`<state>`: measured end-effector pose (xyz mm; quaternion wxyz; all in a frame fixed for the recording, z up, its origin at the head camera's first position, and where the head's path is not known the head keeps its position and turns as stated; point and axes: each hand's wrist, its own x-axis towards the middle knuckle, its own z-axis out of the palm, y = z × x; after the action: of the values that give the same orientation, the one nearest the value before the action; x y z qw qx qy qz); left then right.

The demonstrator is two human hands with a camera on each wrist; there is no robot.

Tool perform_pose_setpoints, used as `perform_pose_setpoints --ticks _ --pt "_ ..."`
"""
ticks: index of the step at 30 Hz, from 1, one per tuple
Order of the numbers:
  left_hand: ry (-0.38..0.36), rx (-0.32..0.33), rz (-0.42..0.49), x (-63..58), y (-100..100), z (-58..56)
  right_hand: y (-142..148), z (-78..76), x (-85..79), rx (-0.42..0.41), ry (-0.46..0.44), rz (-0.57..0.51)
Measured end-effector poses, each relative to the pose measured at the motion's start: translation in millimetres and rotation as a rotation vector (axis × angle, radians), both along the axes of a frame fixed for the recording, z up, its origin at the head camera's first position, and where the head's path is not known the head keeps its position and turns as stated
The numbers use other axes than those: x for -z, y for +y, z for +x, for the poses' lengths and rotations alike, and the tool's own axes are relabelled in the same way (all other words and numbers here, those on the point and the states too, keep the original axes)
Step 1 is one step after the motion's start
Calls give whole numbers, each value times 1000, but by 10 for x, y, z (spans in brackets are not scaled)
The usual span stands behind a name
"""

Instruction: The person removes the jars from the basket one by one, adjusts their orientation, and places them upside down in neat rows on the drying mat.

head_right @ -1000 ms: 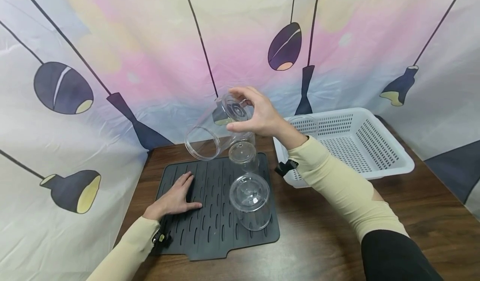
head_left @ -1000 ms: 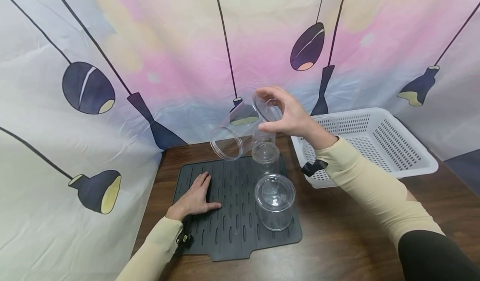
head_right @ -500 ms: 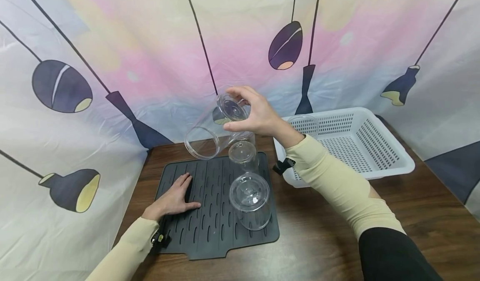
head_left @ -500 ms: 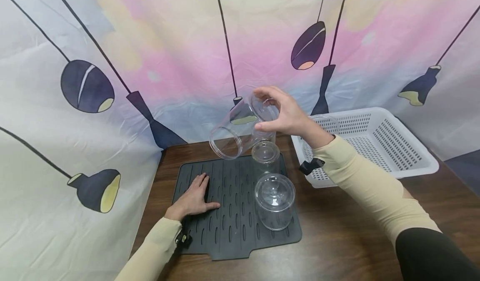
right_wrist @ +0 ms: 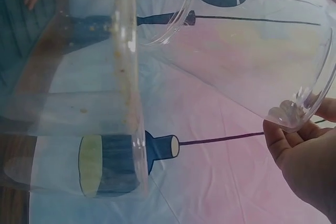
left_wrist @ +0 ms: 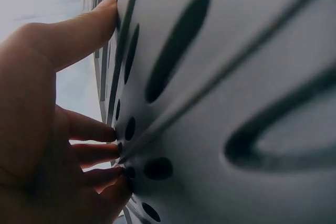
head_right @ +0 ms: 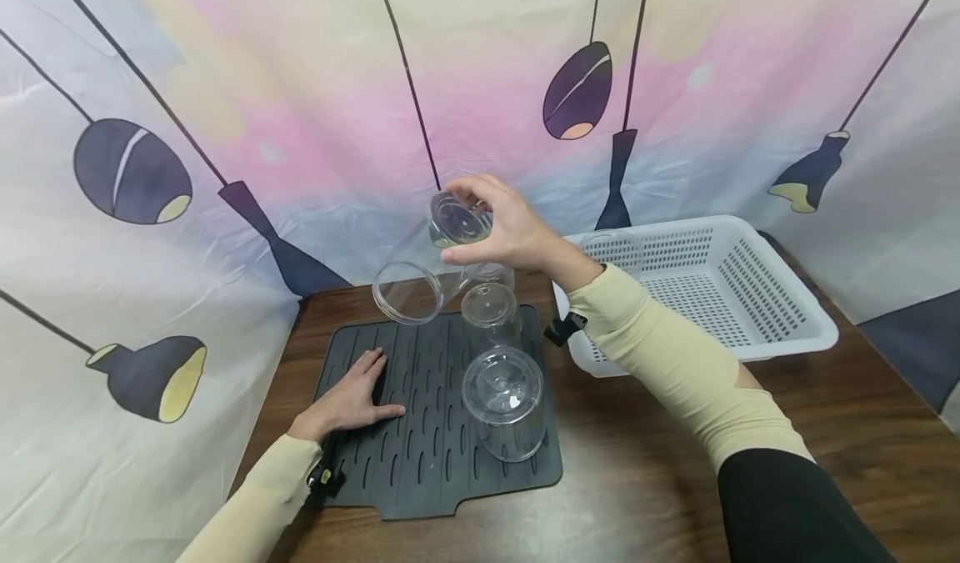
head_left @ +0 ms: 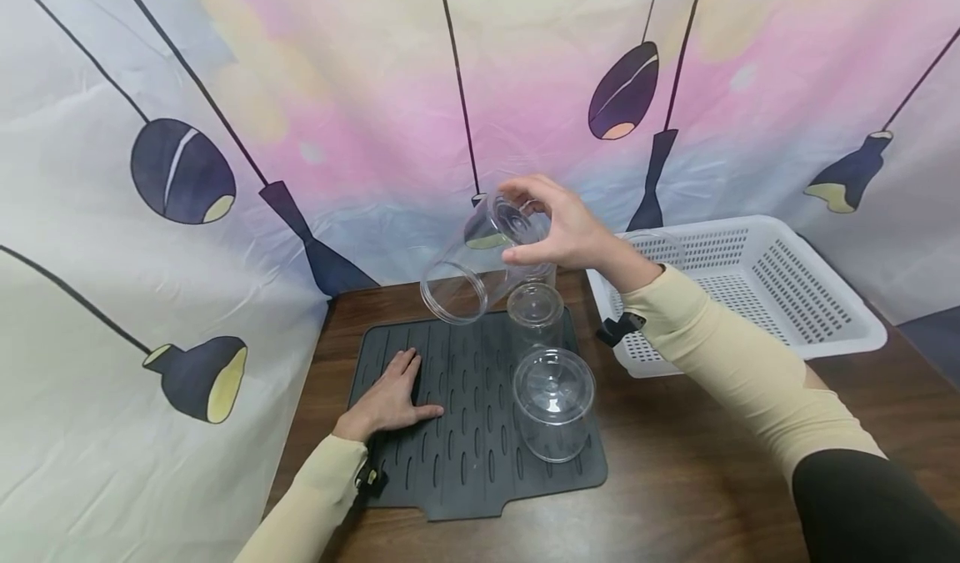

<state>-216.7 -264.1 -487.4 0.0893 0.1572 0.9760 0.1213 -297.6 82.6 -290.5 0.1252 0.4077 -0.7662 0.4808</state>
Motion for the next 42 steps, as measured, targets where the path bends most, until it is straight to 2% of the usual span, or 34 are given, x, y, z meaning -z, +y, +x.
perform_pose_setpoints --ticks 10,27,42 --pt "-2 -7 -8 21 3 -27 -75 -44 4 28 32 68" --pt "-3 -13 -20 30 -1 -27 -225 -84 -76 11 48 144" --pt "4 -8 -27 16 -11 -6 -373 -127 -11 -12 31 256"
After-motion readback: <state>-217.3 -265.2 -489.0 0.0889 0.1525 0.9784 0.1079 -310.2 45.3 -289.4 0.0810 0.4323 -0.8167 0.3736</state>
